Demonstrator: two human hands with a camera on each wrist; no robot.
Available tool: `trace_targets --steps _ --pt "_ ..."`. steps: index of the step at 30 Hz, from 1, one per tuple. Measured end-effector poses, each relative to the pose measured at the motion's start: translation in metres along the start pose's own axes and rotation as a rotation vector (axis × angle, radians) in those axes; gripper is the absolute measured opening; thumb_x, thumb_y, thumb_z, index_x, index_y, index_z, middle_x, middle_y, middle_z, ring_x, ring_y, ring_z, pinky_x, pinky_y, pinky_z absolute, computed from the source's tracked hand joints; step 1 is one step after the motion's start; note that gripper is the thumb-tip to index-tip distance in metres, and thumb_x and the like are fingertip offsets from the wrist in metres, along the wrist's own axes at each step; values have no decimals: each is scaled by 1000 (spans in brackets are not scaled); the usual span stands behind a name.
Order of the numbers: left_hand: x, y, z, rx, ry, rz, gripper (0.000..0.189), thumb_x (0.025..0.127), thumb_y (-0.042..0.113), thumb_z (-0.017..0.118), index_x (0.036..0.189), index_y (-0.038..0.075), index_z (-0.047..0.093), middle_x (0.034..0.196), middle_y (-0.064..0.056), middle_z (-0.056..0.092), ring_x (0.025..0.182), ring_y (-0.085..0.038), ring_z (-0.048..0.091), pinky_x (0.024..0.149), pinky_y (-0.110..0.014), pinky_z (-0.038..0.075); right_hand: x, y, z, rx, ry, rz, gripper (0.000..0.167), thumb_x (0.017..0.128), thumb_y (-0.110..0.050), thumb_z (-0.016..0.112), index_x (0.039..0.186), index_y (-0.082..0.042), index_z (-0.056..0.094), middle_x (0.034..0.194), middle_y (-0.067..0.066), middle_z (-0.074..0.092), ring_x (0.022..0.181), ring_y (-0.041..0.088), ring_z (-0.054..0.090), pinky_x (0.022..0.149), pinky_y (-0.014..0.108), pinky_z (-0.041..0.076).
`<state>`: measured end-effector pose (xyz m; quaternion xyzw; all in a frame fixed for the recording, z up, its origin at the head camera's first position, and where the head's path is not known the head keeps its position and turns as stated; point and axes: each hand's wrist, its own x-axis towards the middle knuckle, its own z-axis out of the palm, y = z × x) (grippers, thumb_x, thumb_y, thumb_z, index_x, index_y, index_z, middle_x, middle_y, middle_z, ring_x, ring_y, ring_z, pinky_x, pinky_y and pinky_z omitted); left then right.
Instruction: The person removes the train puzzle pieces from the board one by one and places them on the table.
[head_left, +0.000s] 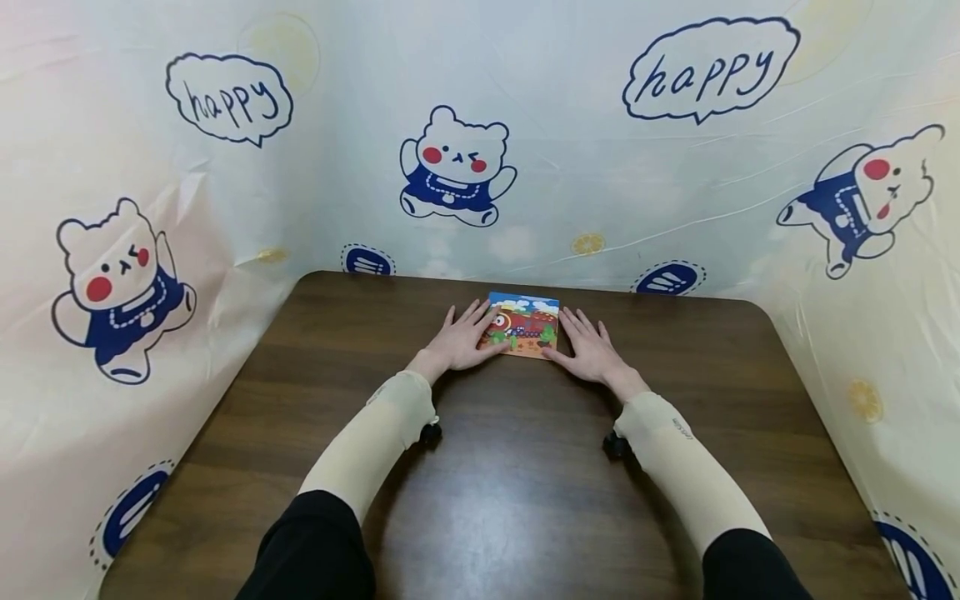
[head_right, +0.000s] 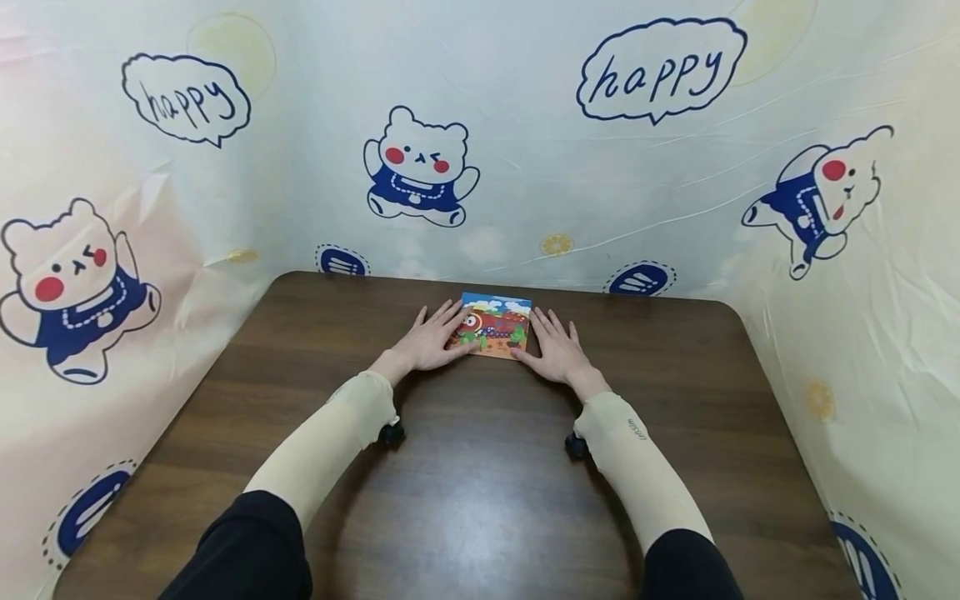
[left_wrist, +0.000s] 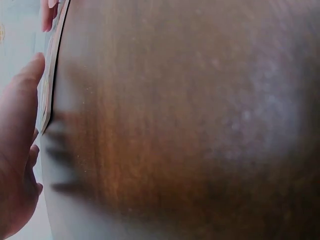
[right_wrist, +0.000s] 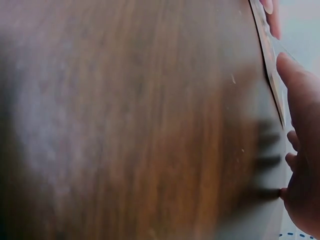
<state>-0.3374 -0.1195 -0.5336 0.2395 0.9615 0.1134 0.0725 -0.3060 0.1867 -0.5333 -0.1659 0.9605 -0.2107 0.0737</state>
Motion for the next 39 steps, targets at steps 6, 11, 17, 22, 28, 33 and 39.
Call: trace_targets --steps 6,11,17,22,28,33,39 --pt "1 0 1 -2 -9 -13 93 106 78 43 178 25 19 188 -3 11 176 -28 5 139 -68 3 0 -2 1 3 14 -13 96 108 -63 59 178 -10 18 187 13 15 174 41 8 135 77 0" --pt "0 1 1 7 -17 -17 91 107 77 43 178 25 22 188 -2 11 176 -29 5 139 -69 4 -1 -2 1 -10 2 -27 93 108 -62 57 177 -11 21 187 10 15 174 41 8 134 78 -1" --pt "-3 -3 0 16 -27 -22 91 106 79 42 178 26 21 188 -1 10 176 -29 4 139 -69 3 -2 -3 3 -17 -10 -32 93 108 -64 56 177 -12 21 187 9 15 174 40 8 134 77 -1" --pt "-12 -5 -2 25 -30 -24 91 107 77 43 178 25 21 188 -1 11 176 -29 4 139 -70 2 -1 -6 9 -25 -17 -40 94 108 -67 54 178 -13 20 187 8 13 175 39 7 135 77 -2" --pt "-21 -7 -1 31 -9 -20 91 107 77 44 177 24 23 188 -3 15 176 -30 6 139 -70 3 -4 -10 12 -31 -10 -53 94 108 -66 55 178 -14 19 188 7 13 175 38 7 135 77 -2" --pt "-31 -9 -1 17 2 -24 91 106 77 47 177 23 25 187 -3 15 176 -31 8 138 -70 3 -8 -17 14 -33 -6 -68 93 108 -66 55 177 -14 21 187 7 15 175 39 8 135 76 -1" --pt "-43 -11 -4 61 -16 -26 91 106 76 48 177 23 27 187 -5 18 175 -31 9 139 -70 3 -12 -25 20 -3 -16 -92 94 107 -66 54 177 -12 23 187 9 16 174 43 8 134 78 -1"
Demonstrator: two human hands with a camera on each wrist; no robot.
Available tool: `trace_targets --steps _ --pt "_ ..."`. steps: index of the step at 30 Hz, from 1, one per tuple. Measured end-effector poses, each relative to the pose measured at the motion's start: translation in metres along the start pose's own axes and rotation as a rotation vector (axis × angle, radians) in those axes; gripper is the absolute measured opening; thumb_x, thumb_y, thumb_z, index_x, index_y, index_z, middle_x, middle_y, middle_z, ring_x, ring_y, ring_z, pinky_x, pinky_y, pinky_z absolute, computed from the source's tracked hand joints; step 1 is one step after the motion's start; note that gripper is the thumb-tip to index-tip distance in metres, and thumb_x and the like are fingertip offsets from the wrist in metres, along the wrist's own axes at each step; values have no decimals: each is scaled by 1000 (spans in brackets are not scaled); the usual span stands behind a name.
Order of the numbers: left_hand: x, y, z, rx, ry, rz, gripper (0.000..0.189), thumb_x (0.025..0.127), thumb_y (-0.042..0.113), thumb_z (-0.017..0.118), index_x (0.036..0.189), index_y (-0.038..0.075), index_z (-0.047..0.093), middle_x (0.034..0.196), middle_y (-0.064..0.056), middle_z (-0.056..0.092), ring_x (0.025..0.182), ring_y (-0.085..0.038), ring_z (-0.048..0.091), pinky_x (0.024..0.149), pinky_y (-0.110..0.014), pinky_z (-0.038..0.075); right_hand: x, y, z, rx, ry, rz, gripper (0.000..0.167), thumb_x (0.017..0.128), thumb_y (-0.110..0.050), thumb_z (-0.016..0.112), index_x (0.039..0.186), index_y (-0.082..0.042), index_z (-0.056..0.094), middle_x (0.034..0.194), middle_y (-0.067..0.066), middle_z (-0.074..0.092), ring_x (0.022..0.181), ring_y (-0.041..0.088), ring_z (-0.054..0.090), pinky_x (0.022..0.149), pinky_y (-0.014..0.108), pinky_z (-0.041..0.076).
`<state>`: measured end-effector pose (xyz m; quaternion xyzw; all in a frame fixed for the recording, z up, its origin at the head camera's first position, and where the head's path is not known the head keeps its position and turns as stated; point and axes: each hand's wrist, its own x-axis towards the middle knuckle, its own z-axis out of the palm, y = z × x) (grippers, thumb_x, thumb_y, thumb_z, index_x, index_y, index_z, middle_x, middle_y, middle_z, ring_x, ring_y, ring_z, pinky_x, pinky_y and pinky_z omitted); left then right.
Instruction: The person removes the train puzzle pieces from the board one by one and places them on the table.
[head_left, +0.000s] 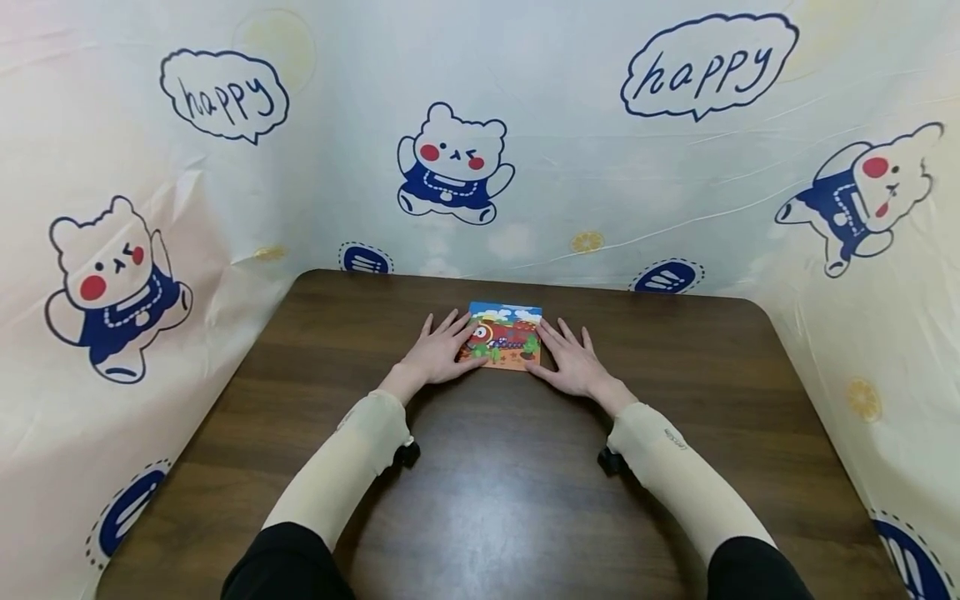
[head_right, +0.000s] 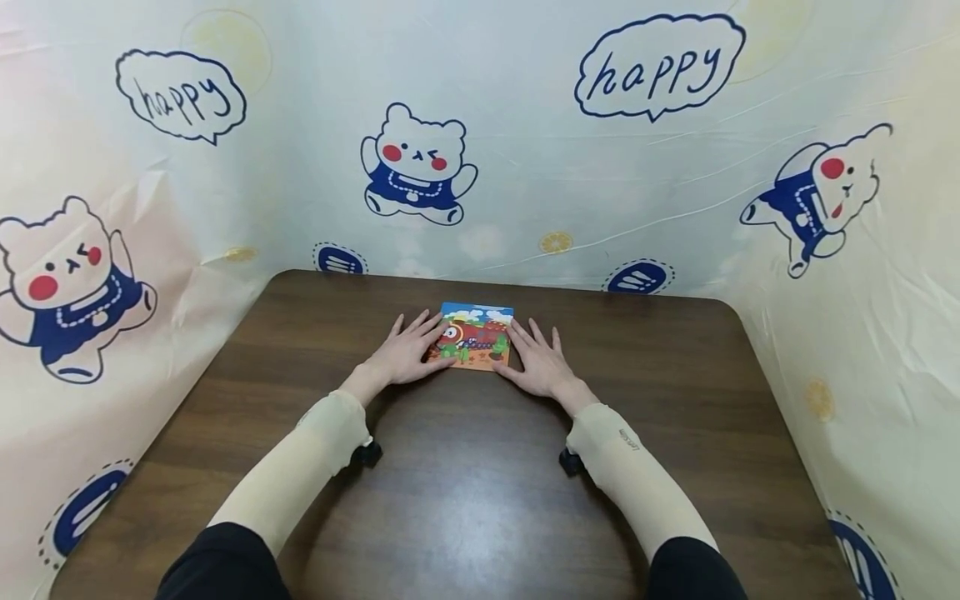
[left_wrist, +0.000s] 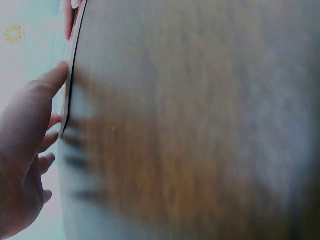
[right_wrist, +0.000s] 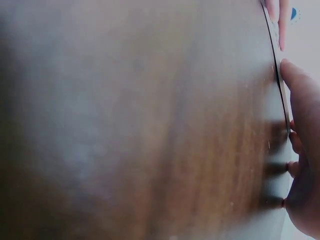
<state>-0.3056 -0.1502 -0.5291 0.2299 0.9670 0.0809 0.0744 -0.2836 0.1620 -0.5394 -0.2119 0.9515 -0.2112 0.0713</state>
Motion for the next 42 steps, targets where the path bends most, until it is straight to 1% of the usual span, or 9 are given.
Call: trace_targets --steps 3,9,13,20,26,30,33,37,42 --pt "-6 -1 -2 9 -10 -3 91 106 76 49 176 22 28 186 -5 19 175 -32 10 139 -69 3 -1 -5 2 -2 -1 -7 93 108 -65 55 177 -11 23 187 9 16 174 44 7 134 79 -1" --pt "-17 -2 -4 12 -19 -8 91 106 75 52 175 20 31 185 -8 23 175 -34 13 139 -69 4 -5 -13 5 -66 -25 -14 91 109 -65 53 177 -14 20 188 5 13 174 41 7 135 77 2" --pt "-24 -1 -4 8 -31 -17 91 106 75 52 175 20 31 185 -9 23 175 -35 13 139 -69 4 -8 -18 7 -75 -29 -21 90 110 -64 53 177 -13 21 187 7 14 174 43 7 135 78 3" --pt "-33 1 -7 -6 -36 -18 91 106 73 53 175 18 32 185 -10 22 174 -36 15 139 -69 5 -11 -23 9 -101 -36 -24 90 111 -64 52 178 -13 19 188 5 11 174 44 5 135 77 3" --pt "-40 1 -5 -17 -27 -19 90 107 72 54 175 16 33 185 -12 23 174 -38 16 138 -70 8 -14 -27 11 -108 -59 -30 90 111 -65 48 178 -14 15 188 5 8 174 45 2 135 77 1" --pt "-44 2 -3 -36 -27 -19 91 107 71 54 175 15 32 185 -12 22 174 -38 16 138 -71 9 -17 -27 13 -79 -65 -34 92 111 -67 45 178 -12 16 188 7 8 173 47 1 134 78 0" --pt "-45 3 -3 -55 -28 -19 91 107 70 55 175 15 31 185 -12 21 174 -38 16 139 -69 9 -18 -26 14 -61 -64 -32 93 111 -69 44 178 -11 16 188 8 8 173 47 1 134 78 -2" --pt "-45 4 -1 -93 -35 -17 91 107 68 56 175 13 30 186 -13 19 174 -36 15 140 -66 10 -19 -27 14 -87 -66 -26 91 111 -67 45 178 -12 15 188 8 7 173 46 1 134 78 0" --pt "-46 6 -1 -99 -40 -15 92 108 68 55 176 12 27 186 -13 16 174 -36 14 140 -64 10 -20 -30 12 -123 -67 -22 89 112 -64 47 178 -14 13 188 6 6 174 46 1 135 78 2"
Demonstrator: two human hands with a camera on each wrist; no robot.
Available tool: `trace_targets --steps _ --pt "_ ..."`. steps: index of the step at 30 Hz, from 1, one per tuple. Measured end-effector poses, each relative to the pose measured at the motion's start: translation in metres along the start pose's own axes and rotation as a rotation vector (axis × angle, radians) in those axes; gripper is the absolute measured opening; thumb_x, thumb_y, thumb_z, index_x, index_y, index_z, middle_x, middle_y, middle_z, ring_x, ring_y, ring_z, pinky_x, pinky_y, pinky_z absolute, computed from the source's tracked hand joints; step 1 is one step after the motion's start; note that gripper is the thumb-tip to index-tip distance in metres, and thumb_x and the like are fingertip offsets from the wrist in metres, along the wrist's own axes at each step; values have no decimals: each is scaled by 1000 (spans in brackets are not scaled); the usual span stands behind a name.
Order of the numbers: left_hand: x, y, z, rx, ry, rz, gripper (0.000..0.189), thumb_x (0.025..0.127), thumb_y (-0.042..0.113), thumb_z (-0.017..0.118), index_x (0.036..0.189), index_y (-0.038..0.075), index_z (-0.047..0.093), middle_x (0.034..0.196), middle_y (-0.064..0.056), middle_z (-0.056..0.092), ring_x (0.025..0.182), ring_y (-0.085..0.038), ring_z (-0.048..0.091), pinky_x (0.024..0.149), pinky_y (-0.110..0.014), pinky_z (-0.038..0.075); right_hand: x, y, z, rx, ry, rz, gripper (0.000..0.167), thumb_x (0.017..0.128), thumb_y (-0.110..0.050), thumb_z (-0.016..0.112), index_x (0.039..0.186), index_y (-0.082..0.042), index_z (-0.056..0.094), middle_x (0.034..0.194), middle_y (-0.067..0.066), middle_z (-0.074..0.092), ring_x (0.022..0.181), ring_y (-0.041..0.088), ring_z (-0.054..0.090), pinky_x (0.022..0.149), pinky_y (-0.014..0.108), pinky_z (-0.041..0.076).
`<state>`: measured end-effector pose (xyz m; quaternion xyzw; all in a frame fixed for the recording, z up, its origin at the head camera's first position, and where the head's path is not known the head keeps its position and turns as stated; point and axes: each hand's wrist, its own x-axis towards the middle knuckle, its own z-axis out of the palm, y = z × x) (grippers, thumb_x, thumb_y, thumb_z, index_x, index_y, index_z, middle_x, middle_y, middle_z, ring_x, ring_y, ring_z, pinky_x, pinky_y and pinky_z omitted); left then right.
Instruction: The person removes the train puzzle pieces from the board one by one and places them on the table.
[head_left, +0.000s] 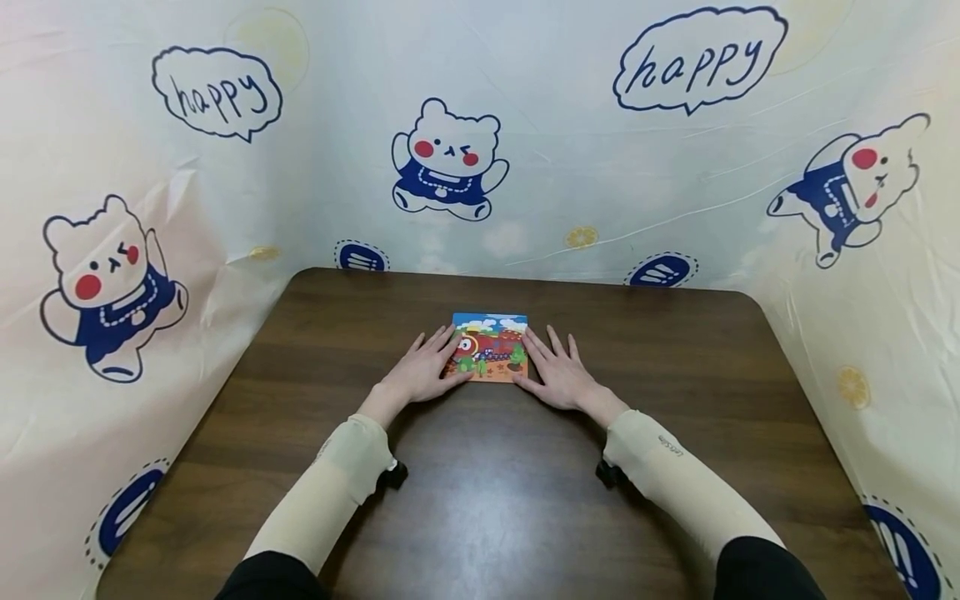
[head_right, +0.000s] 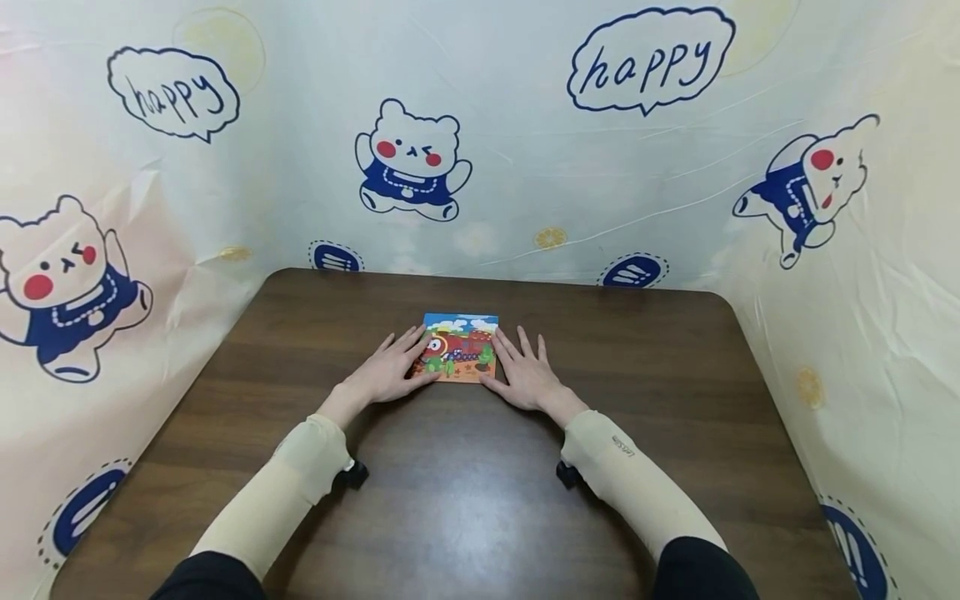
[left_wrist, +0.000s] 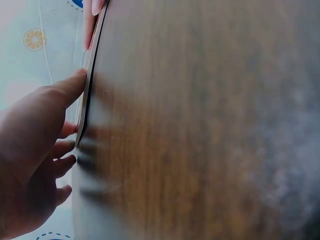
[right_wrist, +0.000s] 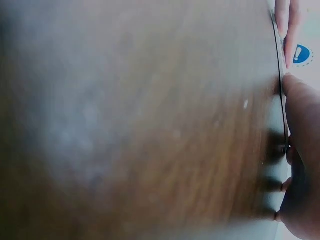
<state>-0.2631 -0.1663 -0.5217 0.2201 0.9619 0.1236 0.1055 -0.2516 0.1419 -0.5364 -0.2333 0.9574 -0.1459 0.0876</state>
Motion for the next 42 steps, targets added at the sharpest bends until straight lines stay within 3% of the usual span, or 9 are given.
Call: trace_targets --steps 15,20,30,42 --pt "-4 -1 5 -16 -21 13 95 111 65 51 177 8 13 187 -14 7 175 -36 8 141 -61 11 -3 -3 1 53 -8 -41 91 114 -59 48 177 -6 10 188 11 4 175 39 4 142 59 9" --pt "-8 0 3 -16 -26 7 95 111 64 52 177 8 14 187 -15 7 175 -36 8 141 -61 10 -3 -5 1 54 -18 -38 91 114 -60 47 177 -6 9 188 11 4 175 39 4 142 60 8" --pt "-8 5 -3 16 21 -3 95 107 63 62 173 2 30 184 -18 20 174 -36 13 140 -63 10 -3 -12 3 48 -25 -38 91 113 -62 46 178 -9 10 188 9 5 175 38 4 139 67 1" --pt "-9 0 3 -14 20 -11 105 106 70 57 176 3 16 186 -17 12 175 -38 10 141 -64 8 -2 -14 6 49 -16 -42 91 113 -63 46 178 -11 10 188 7 4 175 36 3 139 68 0"
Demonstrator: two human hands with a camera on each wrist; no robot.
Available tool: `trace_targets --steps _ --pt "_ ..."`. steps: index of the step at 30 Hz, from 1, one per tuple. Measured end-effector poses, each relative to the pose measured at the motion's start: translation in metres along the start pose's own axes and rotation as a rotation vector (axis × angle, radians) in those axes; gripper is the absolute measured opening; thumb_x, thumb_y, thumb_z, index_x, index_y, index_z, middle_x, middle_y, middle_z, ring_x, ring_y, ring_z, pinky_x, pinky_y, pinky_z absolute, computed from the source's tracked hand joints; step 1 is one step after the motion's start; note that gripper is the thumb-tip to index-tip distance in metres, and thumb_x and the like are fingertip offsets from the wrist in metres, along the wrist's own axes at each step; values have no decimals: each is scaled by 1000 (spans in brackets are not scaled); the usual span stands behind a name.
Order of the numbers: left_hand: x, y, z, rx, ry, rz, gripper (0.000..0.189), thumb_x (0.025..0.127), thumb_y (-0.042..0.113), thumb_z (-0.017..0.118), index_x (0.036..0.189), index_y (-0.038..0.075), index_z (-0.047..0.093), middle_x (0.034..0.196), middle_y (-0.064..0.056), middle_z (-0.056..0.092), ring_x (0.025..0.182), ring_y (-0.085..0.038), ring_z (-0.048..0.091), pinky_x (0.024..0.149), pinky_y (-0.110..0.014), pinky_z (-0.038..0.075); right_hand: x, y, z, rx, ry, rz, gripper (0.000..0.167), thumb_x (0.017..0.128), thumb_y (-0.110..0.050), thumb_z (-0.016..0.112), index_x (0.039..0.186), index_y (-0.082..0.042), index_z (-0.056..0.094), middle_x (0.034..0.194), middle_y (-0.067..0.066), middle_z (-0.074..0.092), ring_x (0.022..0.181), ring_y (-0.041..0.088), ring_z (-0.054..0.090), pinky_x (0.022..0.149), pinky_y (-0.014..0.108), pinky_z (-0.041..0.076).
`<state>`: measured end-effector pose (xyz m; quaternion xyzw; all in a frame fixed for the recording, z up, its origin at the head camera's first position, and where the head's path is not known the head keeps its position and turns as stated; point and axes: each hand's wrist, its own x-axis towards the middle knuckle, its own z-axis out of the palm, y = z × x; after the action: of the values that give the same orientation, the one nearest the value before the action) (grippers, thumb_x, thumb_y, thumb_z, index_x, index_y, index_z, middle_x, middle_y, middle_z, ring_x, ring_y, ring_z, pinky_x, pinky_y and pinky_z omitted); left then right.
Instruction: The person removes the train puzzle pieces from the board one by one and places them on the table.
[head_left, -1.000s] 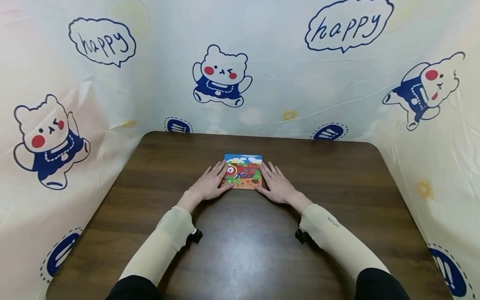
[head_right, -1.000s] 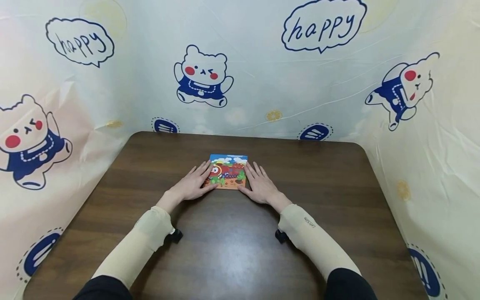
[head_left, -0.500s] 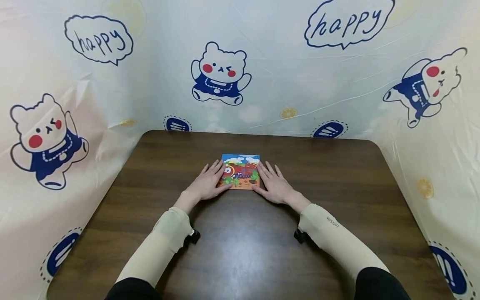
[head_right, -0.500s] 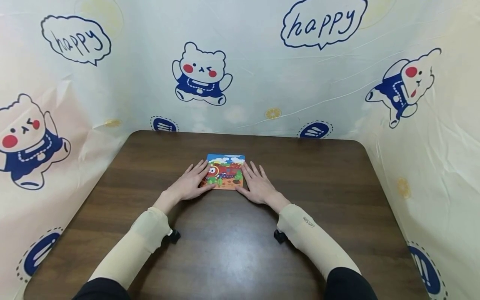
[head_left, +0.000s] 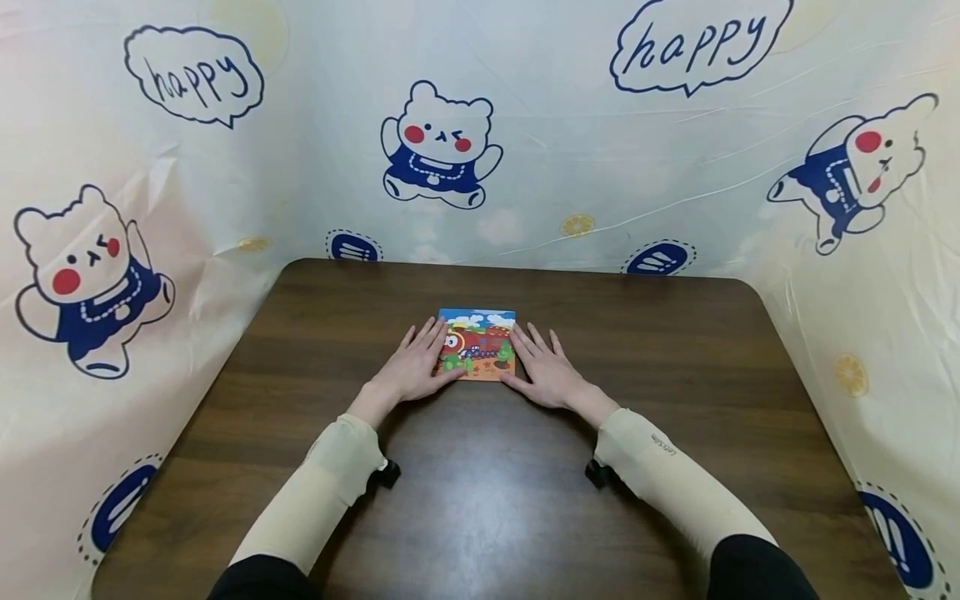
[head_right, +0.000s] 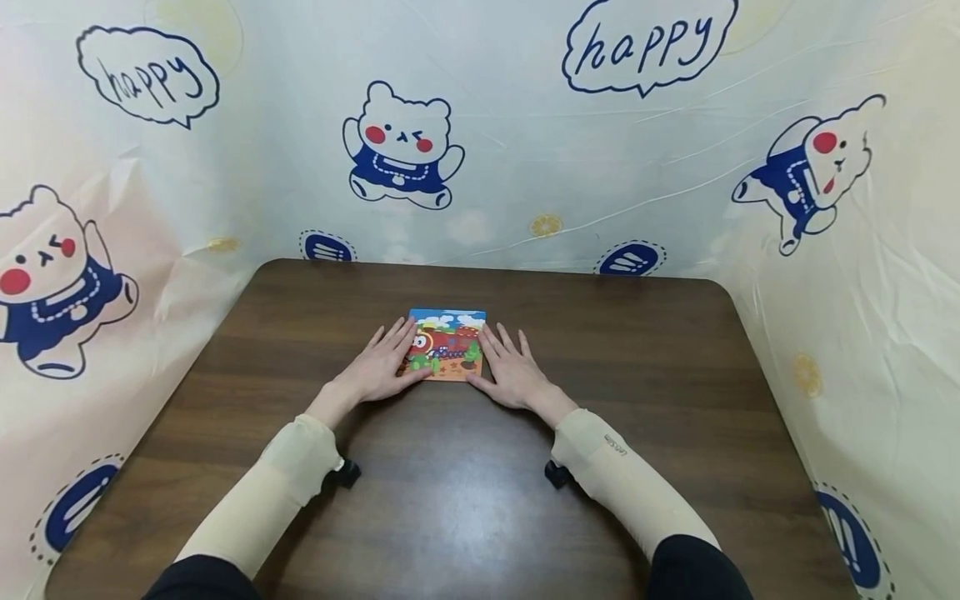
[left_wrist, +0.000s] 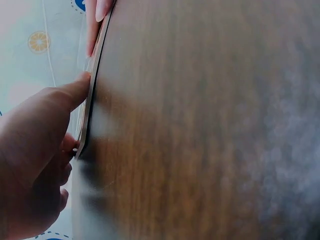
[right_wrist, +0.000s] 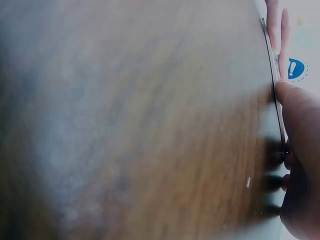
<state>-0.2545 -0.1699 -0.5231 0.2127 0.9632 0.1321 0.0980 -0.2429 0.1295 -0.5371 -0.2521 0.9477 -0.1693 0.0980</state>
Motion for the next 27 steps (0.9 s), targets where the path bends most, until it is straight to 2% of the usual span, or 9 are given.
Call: trace_targets --steps 3,7,12,14,16,19,24,27 --pt "-1 -2 0 -4 -3 -5 105 106 70 56 176 3 15 186 -17 11 175 -37 9 141 -63 7 1 1 -4 66 0 -16 90 112 -60 50 177 -9 13 188 9 7 175 37 5 138 69 -1" --pt "2 -1 2 25 3 -7 105 106 72 54 177 6 13 187 -14 9 175 -34 9 142 -61 6 2 7 -18 182 28 -38 87 110 -52 61 174 -3 26 185 15 17 173 41 12 137 72 3" --pt "7 3 4 36 20 8 106 105 74 54 177 7 14 187 -13 11 175 -33 10 142 -60 7 11 21 -28 273 59 -35 84 110 -47 63 173 -2 31 184 18 22 173 40 17 137 71 9" --pt "6 3 4 39 13 1 106 105 74 53 177 8 13 187 -12 11 175 -32 9 142 -59 7 17 28 -26 312 69 -41 83 111 -47 62 173 -2 31 184 18 23 173 38 19 138 69 11" --pt "4 2 6 43 5 -5 106 105 75 52 177 8 13 187 -12 11 175 -31 9 142 -59 8 19 26 -28 352 70 -28 78 112 -40 63 172 -2 32 182 20 26 171 41 23 138 68 16" --pt "1 1 8 45 0 -8 106 105 76 51 177 8 13 187 -11 10 175 -31 9 142 -59 8 23 25 -26 424 115 16 70 113 -34 63 169 -1 39 177 22 37 167 42 34 136 65 28" --pt "-2 -1 6 53 2 -14 106 105 76 51 177 8 13 187 -11 10 176 -30 9 142 -58 8 31 17 -31 568 235 87 50 111 -18 67 155 3 58 153 26 64 140 42 63 118 59 52" --pt "-3 -2 4 53 6 -20 106 105 75 52 177 8 13 187 -11 10 176 -31 9 142 -58 8 40 17 -33 600 264 94 44 110 -15 68 149 4 64 142 26 71 121 39 70 104 50 59"
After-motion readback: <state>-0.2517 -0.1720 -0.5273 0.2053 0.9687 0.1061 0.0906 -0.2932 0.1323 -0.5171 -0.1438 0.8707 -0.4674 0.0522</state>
